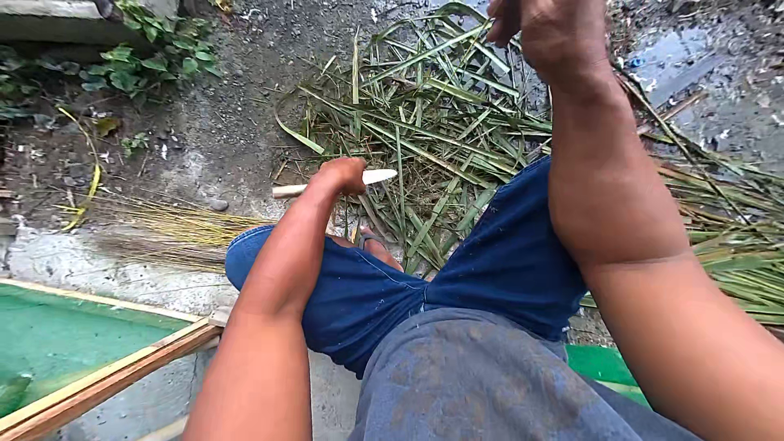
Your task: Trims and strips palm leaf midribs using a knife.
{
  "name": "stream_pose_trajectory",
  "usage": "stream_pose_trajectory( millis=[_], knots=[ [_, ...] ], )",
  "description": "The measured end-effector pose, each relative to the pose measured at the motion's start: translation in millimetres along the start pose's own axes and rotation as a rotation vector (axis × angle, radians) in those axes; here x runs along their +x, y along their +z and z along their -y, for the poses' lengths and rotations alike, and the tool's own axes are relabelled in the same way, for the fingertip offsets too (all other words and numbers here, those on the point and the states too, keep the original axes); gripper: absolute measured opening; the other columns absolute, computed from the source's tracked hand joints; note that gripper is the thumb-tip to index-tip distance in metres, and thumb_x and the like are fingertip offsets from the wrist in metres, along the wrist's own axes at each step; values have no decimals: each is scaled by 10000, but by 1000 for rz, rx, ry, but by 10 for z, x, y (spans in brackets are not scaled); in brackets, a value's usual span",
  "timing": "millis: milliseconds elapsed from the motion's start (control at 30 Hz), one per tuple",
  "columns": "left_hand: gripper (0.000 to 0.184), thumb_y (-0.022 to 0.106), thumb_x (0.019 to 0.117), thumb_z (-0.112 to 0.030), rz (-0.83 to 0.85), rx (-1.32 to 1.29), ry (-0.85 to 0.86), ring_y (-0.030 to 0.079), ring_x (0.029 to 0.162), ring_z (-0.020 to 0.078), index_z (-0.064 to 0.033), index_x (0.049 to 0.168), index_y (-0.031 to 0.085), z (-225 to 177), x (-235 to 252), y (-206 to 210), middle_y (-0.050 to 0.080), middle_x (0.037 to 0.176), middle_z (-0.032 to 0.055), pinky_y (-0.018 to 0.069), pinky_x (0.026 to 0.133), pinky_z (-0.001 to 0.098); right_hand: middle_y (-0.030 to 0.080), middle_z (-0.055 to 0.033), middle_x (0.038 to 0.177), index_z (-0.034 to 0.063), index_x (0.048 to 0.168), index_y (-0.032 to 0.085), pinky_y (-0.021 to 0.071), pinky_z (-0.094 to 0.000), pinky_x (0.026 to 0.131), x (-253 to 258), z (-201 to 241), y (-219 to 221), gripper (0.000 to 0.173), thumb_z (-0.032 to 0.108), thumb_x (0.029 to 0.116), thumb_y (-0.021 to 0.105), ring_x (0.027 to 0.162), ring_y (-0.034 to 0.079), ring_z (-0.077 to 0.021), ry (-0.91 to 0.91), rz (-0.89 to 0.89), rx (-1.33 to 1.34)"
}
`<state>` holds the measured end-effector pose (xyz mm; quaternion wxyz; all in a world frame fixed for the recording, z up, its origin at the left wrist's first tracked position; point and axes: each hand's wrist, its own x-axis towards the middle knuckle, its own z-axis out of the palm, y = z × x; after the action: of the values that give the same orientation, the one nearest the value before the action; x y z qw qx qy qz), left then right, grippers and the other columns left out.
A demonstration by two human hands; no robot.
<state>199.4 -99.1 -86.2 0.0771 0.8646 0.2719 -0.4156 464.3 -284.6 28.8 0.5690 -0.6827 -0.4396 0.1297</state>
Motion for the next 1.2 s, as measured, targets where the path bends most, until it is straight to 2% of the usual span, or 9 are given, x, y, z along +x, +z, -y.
stream_pose_trajectory(
  millis=[100, 200, 400, 500, 600, 767, 967, 1100, 1200],
  knots=[
    [310, 765, 867, -238, 21, 101, -72, 654, 1048, 480, -56, 1111, 706, 41, -42, 10, 698, 1063, 248, 484, 821, 728, 682, -21, 788, 11, 921, 679, 619, -297, 685, -13, 8, 63, 249, 146, 1055, 519, 657, 675, -91, 62, 80, -24],
    [374, 686, 909, -131, -140, -261, 44, 647, 1030, 486, -32, 1266, 638, 233, -101, -190, 673, 1084, 280, 479, 839, 739, 699, -3, 866, 23, 1074, 679, 634, -296, 739, -1, 67, 110, 294, 244, 1091, 485, 724, 706, -77, 153, 157, -62],
    [295, 634, 1014, -316, -603, -676, 212, 643, 809, 261, -37, 1060, 719, -61, -532, -552, 676, 885, 132, 518, 780, 518, 720, -55, 843, 2, 1074, 623, 655, -356, 661, 4, 70, 252, 256, 214, 1096, 482, 684, 734, -165, 233, 173, 153],
    [314, 659, 1007, -274, -690, -634, 391, 675, 914, 268, -12, 1178, 687, -272, -679, -605, 686, 1041, 160, 559, 873, 501, 731, -106, 863, -28, 1113, 602, 652, -389, 647, -20, 93, 388, 266, 198, 1104, 463, 683, 735, -210, 255, 161, 386],
    [261, 668, 1003, -259, -819, -433, 399, 670, 741, 338, -2, 961, 688, -306, -815, -647, 666, 791, 172, 544, 712, 584, 726, -112, 861, -18, 1091, 586, 647, -382, 652, -30, 123, 435, 264, 205, 1109, 446, 688, 733, -212, 277, 141, 544],
    [128, 712, 867, -68, -887, 20, 234, 695, 890, 439, -13, 981, 691, 485, -1039, -624, 700, 959, 209, 535, 725, 666, 717, -113, 883, -18, 1136, 565, 636, -363, 691, 1, 73, 182, 238, 194, 1106, 462, 713, 726, -198, 309, -20, 735],
    [199, 721, 854, -34, -787, 26, -149, 676, 984, 507, 53, 1032, 695, 1750, -1448, 581, 673, 1082, 296, 532, 748, 697, 704, -71, 885, 24, 1061, 571, 611, -310, 626, -7, 23, -311, 233, 193, 1114, 419, 667, 690, -148, 243, -289, 748],
    [269, 683, 920, -111, -496, -240, -510, 628, 1140, 494, 41, 1141, 685, 2141, -1697, 1789, 641, 1234, 293, 502, 906, 690, 696, -44, 876, 44, 1060, 565, 607, -304, 644, -16, -51, -574, 239, 199, 1117, 391, 685, 683, -135, 151, -456, 770],
    [303, 633, 977, -201, -423, -451, -579, 622, 1158, 497, 20, 1176, 689, 2081, -1726, 2652, 654, 1225, 299, 478, 951, 710, 678, 0, 867, 94, 1023, 579, 592, -300, 721, -103, -166, -936, 318, 234, 1124, 313, 745, 665, -116, 33, -544, 760]
  ],
)
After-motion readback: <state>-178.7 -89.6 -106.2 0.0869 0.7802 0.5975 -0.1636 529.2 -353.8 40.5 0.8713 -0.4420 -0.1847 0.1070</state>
